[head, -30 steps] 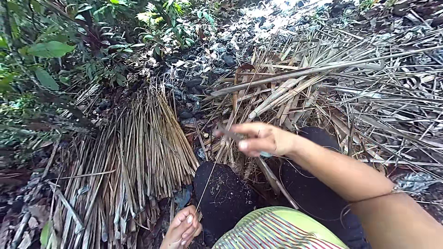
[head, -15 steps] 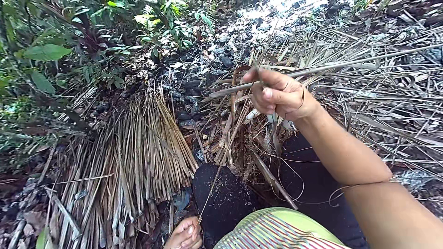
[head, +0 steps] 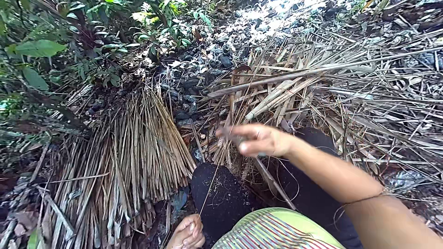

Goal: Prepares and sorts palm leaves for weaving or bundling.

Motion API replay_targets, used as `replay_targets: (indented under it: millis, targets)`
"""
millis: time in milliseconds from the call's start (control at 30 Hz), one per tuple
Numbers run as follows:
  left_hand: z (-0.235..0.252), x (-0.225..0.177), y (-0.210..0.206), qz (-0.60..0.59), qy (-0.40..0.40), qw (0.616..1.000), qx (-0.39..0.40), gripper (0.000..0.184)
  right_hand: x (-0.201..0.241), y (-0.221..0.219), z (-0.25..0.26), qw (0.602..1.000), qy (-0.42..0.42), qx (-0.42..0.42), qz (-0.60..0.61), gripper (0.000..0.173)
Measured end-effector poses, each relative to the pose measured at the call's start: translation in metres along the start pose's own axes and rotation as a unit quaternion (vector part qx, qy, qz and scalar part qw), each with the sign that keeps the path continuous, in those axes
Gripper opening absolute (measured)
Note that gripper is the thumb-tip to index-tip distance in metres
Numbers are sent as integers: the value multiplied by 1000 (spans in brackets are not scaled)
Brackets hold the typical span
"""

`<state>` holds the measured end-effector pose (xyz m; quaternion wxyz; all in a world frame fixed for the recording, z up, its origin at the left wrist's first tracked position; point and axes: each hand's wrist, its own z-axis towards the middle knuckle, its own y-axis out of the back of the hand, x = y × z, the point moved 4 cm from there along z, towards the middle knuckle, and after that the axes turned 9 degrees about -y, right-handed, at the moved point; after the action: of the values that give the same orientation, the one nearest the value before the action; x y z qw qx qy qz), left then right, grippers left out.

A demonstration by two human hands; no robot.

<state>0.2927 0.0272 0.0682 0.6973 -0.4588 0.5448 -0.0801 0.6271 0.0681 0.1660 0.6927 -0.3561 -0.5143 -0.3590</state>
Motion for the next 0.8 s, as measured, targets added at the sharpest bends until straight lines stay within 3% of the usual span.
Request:
replay_targets:
  millis: [133,267,367,467,667,800]
  targets:
    - [0,5,-2,-14,14,1000,17,22,-25,-36,3,996,0,85,-15,49]
    - [-13,16,9,-32,35,999,21,20,5,3,5,998,54,-16,2,41]
    - [-20,21,16,-44,48,998,22,19,35,37,7,989,149,-13,5,36]
    - [-23,21,20,-50,55,997,24,21,52,55,7,981,192,-10,-6,37]
    - [-27,21,29,-53,57,997,11,20,77,79,5,979,200,-36,-16,38]
    - [-31,18,34,-34,41,999,-1,21,99,102,0,973,201,-106,-47,33]
